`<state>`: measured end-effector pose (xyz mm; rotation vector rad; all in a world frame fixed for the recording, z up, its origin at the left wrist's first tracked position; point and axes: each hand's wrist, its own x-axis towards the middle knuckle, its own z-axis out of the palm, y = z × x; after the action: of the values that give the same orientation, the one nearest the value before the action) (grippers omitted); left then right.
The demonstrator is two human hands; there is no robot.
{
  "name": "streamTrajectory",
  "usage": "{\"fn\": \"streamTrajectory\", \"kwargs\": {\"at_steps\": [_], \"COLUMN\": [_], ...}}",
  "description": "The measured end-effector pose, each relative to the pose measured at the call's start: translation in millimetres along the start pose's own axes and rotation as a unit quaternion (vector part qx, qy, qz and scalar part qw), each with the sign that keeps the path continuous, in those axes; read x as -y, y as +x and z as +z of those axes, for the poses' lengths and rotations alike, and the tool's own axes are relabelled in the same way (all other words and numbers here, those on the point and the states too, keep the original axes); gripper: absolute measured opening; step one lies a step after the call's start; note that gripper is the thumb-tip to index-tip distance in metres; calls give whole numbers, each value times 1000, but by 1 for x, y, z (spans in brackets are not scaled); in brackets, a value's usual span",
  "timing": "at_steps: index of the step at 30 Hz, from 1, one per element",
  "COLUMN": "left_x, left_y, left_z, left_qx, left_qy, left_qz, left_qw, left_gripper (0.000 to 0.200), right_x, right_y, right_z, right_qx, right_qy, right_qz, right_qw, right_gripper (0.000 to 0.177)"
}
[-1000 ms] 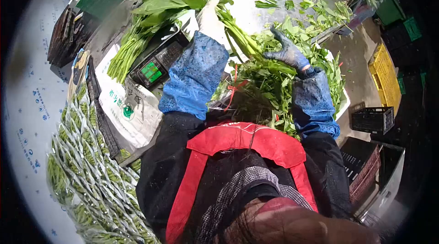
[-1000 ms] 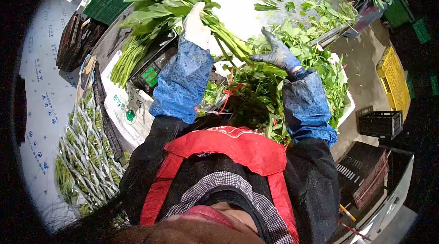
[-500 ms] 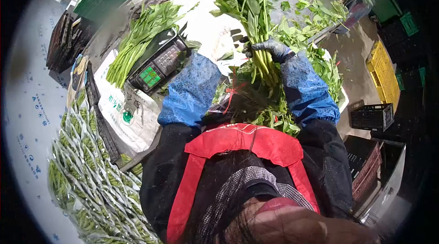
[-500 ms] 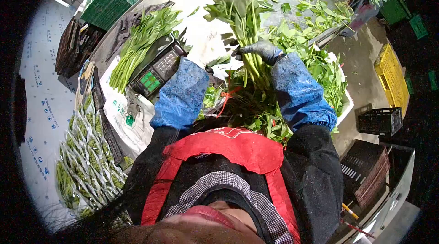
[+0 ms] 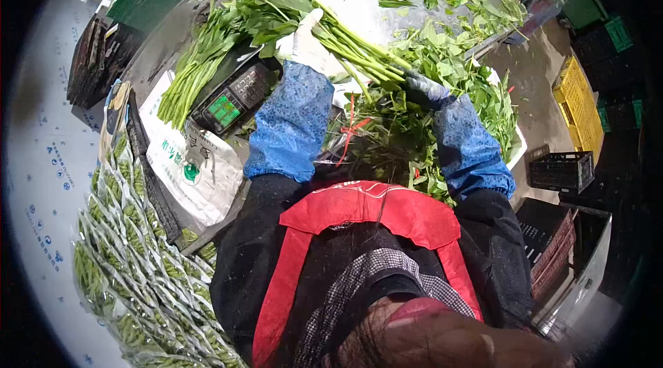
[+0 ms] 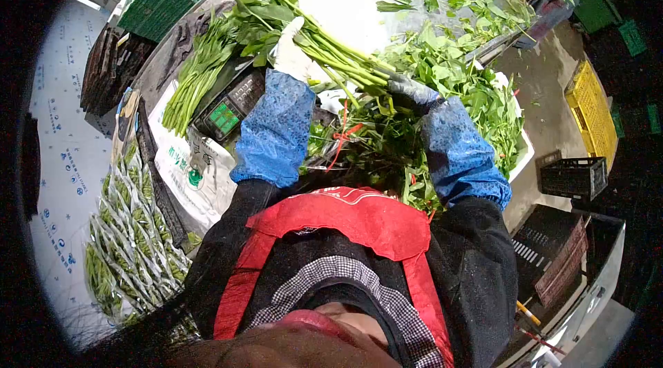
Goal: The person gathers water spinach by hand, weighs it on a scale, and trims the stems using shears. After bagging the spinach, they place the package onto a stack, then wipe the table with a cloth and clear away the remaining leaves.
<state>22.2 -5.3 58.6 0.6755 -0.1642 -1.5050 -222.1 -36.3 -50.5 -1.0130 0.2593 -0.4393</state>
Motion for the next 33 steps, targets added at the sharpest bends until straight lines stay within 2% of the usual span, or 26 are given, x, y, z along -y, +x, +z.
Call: {"fn": "streamTrajectory", "kwargs": {"at_steps": [1, 2, 4, 5, 7, 8, 9, 10, 11, 12, 13, 14, 15, 16, 18, 19, 21, 22, 23, 24, 25, 27, 28, 30, 31, 33], "left_x": [0, 1, -1, -2, -5, -13, -19, -26, -31, -33, -39, -34, -29, -23, -15, -10, -16, -18, -17, -17, -21, -30, -37, -43, -46, -41], "left_y": [1, 4, 4, 5, 2, 7, 10, 10, 7, 1, -28, -27, -18, -4, 13, 7, -24, -31, -30, -16, -15, -19, -19, -14, -13, -25], "left_z": [0, -1, 0, 0, 4, -2, -8, -12, -12, -9, 11, 12, 13, -1, -17, -12, 15, 17, 16, 5, 0, -13, -19, -28, -32, -25], "left_qx": [0, -9, -27, -28, -68, -44, -36, -29, -26, -13, 19, -46, -110, 9, 10, 26, 19, 21, 21, 4, -12, -6, 9, 22, 47, 13], "left_qy": [0, -9, -28, -29, -23, -8, -14, -21, -20, -2, 6, -5, -20, -21, -64, -117, -150, -152, -163, -154, -143, -141, -137, -93, -72, -11], "left_qz": [0, 1, 4, 5, 77, 115, 119, 128, 100, 96, 16, 36, 59, 120, 24, 33, 62, 70, 99, 130, 159, 142, 119, 128, 120, 95], "left_qw": [1000, 1000, 999, 999, 995, 992, 992, 991, 994, 995, 1000, 998, 992, 992, 998, 992, 987, 986, 981, 980, 977, 980, 983, 987, 989, 995], "left_gripper": [31, 33, 36, 36, 37, 37, 37, 36, 36, 37, 37, 33, 29, 21, 16, 16, 17, 18, 18, 17, 17, 13, 12, 10, 10, 10], "right_x": [7, 6, 16, 16, 1, 9, 8, 4, 7, 33, 36, 41, 45, 47, 35, 39, -8, -4, -10, -16, -17, -15, -4, 14, -1, 27], "right_y": [-3, -5, -7, -4, -2, -15, -21, -26, -30, -35, -28, -26, -16, -6, 11, 13, 21, 22, 20, 21, 25, 17, 13, 3, -7, -8], "right_z": [8, 16, 26, 35, 15, 5, -7, -28, -37, -8, -14, -17, -9, 5, 14, 36, -22, 28, 18, 6, 4, -6, -16, -18, -69, -31], "right_qx": [-4, -76, -154, -183, -255, -203, -303, -323, -299, -237, -184, -191, -162, -149, -119, -118, -142, -174, -138, -95, -137, -199, -243, -255, -196, -172], "right_qy": [-45, -76, -160, -273, -349, -501, -428, -401, -471, -468, -601, -620, -598, -543, -454, -325, -295, -66, -310, -532, -411, -233, -169, -413, -567, -525], "right_qz": [4, 11, 164, 158, 163, 112, 136, 157, 160, 116, 46, 43, -28, -37, -58, 41, 101, 73, 46, 9, 34, 63, 137, 150, 90, 13], "right_qw": [999, 994, 961, 931, 887, 834, 841, 842, 815, 843, 777, 760, 785, 826, 881, 937, 939, 980, 940, 841, 901, 950, 945, 861, 795, 833], "right_gripper": [68, 58, 45, 34, 28, 34, 33, 34, 43, 62, 79, 89, 95, 96, 98, 96, 78, 58, 48, 38, 23, 22, 31, 51, 69, 87]}}
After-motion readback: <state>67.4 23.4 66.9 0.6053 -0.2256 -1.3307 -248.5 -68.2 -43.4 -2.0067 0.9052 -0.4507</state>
